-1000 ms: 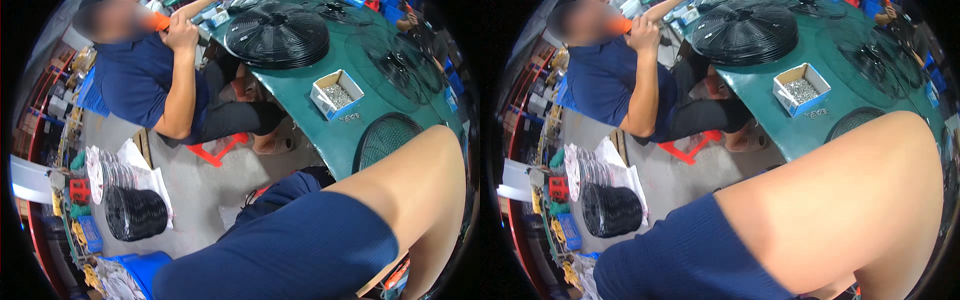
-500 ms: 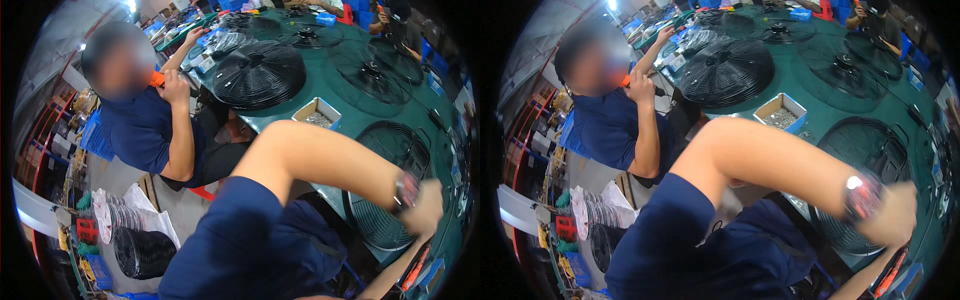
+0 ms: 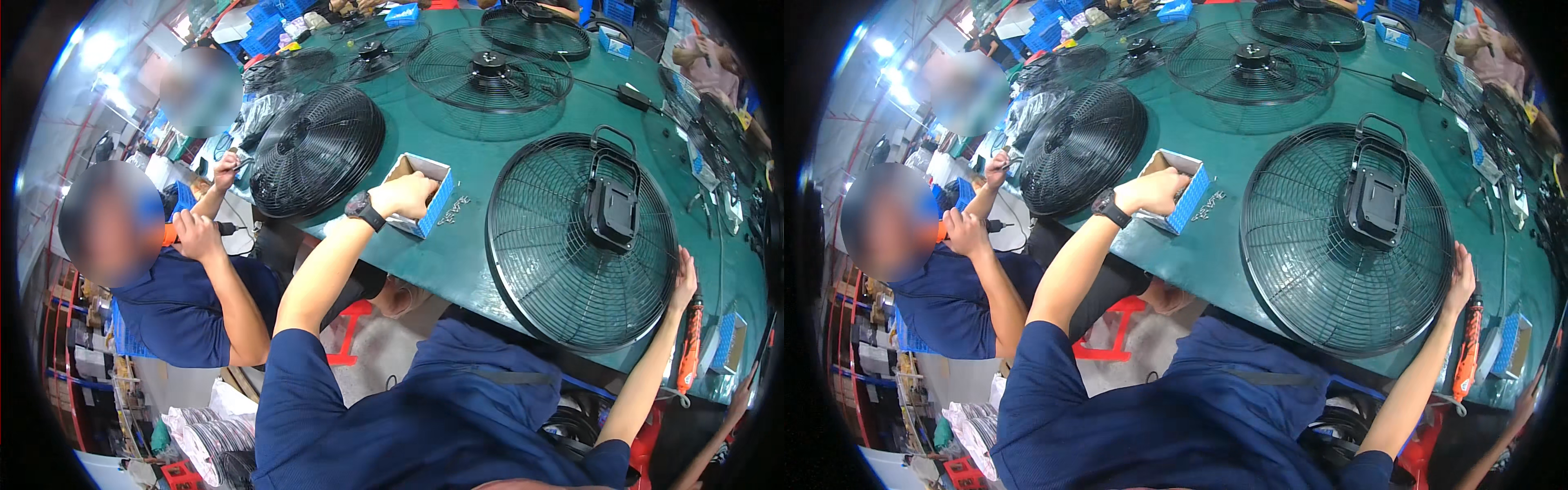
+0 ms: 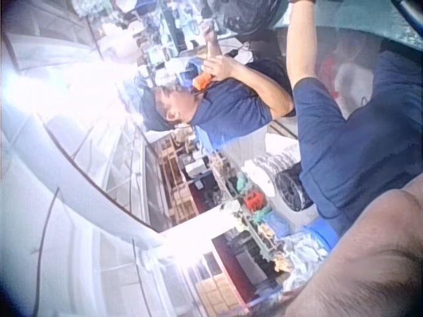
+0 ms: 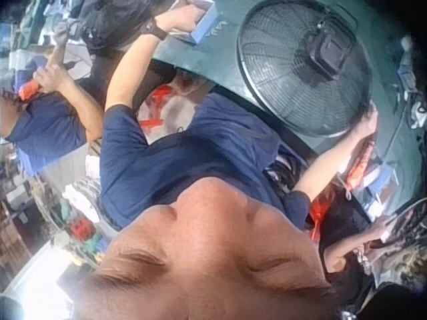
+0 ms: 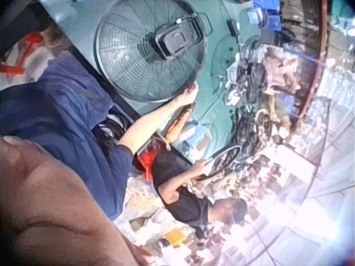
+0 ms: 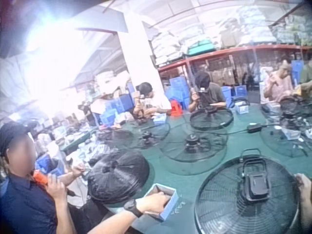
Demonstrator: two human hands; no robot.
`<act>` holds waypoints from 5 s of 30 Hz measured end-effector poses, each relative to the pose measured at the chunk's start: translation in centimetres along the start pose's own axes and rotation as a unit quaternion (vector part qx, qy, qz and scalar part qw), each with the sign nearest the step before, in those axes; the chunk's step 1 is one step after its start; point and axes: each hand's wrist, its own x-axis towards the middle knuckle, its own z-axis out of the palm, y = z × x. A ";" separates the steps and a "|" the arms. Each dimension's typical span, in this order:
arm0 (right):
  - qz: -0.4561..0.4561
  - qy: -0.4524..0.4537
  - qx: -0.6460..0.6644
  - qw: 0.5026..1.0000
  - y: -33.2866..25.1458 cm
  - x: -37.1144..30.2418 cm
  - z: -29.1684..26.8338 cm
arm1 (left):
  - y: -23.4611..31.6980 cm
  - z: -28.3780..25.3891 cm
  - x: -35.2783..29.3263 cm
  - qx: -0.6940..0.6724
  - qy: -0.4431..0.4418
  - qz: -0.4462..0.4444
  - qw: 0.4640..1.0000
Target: Assembling the outer grill and frame of industrial fans using an electric screwdriver and screws.
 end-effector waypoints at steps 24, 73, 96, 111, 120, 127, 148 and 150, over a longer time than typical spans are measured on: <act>-0.015 -0.002 0.001 1.000 0.1 -0.2 0.0 | -2.8 -0.7 -3.7 -0.687 0.122 -0.122 0.705; -0.036 0.015 -0.078 0.996 -1.3 -1.1 1.7 | 6.5 3.9 -1.2 0.385 0.078 0.171 0.903; -0.091 0.014 -0.148 0.985 -1.8 -1.4 1.9 | 6.5 4.2 -1.3 0.401 0.118 0.109 0.902; -0.056 0.016 -0.139 0.989 -1.4 -1.1 1.7 | 0.4 -1.1 -2.5 0.039 0.105 -0.014 0.994; -0.068 0.013 -0.137 0.988 -1.3 -1.1 1.6 | -1.6 0.2 -0.3 -0.033 -0.033 -0.040 0.998; -0.070 0.012 -0.146 0.987 -1.2 -1.0 1.5 | -1.5 -0.2 -1.3 -0.280 0.071 -0.148 0.946; -0.060 0.002 -0.112 0.992 -0.8 -0.7 1.0 | -2.3 -0.6 -3.7 -0.649 0.143 -0.161 0.730; -0.079 0.005 -0.107 0.991 -0.9 -0.8 1.1 | -2.6 -0.5 -4.0 -0.675 0.148 -0.163 0.704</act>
